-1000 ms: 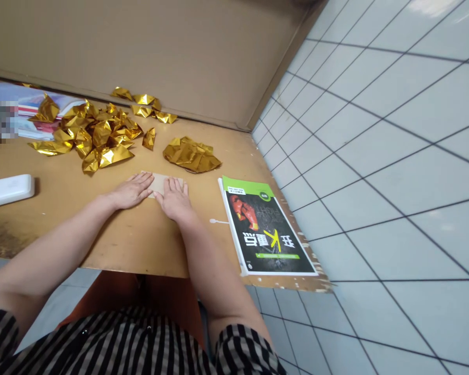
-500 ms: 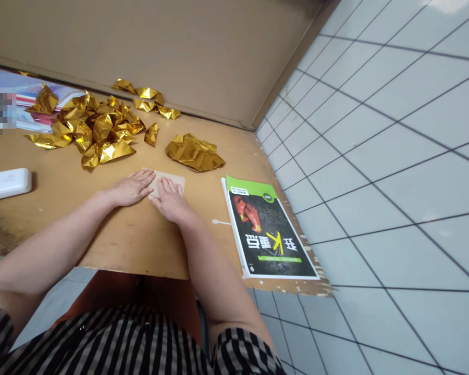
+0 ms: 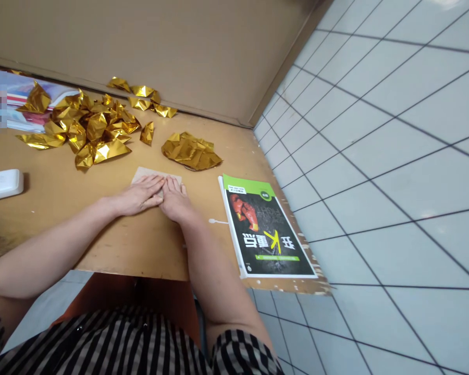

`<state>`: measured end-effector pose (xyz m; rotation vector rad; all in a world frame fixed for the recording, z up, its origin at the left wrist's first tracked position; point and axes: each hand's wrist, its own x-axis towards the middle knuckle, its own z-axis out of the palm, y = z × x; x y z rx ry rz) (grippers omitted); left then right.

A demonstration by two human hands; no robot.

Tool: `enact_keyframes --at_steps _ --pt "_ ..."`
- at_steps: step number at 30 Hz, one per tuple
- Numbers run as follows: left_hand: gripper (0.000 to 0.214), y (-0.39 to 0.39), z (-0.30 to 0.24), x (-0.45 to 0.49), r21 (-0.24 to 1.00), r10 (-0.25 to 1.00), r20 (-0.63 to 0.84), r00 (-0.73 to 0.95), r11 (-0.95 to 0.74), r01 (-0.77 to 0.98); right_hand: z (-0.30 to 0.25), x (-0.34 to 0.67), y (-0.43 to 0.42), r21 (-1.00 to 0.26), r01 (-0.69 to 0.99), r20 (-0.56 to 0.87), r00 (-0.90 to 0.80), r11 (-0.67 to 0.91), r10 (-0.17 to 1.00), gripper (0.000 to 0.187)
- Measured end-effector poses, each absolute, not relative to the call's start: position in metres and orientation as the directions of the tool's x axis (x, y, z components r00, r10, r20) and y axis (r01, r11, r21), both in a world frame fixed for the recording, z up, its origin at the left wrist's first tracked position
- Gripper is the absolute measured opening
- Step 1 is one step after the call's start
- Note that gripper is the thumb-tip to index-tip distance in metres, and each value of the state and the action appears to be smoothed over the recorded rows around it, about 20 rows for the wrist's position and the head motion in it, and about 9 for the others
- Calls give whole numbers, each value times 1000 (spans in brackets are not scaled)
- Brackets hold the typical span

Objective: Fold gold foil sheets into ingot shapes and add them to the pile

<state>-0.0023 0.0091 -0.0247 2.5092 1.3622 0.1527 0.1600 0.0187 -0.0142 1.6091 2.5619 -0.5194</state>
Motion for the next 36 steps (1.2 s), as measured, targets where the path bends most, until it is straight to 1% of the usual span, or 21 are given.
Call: enact_keyframes --at_steps 3,5,10,13,16,19,25,30,33,36 --pt "81 8 -26 1 334 822 -113 558 -497 801 -18 162 21 -270 874 -215 -463 404 860 68" --pt "83 9 -27 -1 335 827 -134 546 -481 810 -19 161 21 -275 874 -211 -462 401 862 68" --pt "86 10 -25 -8 294 842 -153 518 -462 837 -15 159 21 -250 894 -253 -432 373 866 70" --pt "89 11 -25 -15 268 862 -175 475 -422 866 -13 159 20 -242 892 -248 -437 382 864 70" --pt "89 15 -29 -26 242 887 -160 434 -391 888 -12 159 19 -236 893 -243 -437 384 866 73" --pt "90 19 -34 -35 229 892 -143 429 -392 891 -12 158 19 -237 895 -243 -431 378 869 75" --pt "88 21 -34 -37 213 884 -153 442 -408 888 -12 156 17 -215 893 -207 -437 395 875 70" --pt "86 18 -26 -34 236 883 -193 429 -383 893 -11 147 11 -222 850 -145 -513 478 846 61" --pt "85 18 -26 -35 235 880 -192 435 -389 891 -13 142 10 -248 817 -168 -566 521 807 60" --pt "85 18 -27 -36 223 878 -185 441 -399 889 -11 144 10 -264 811 -197 -576 523 794 61"
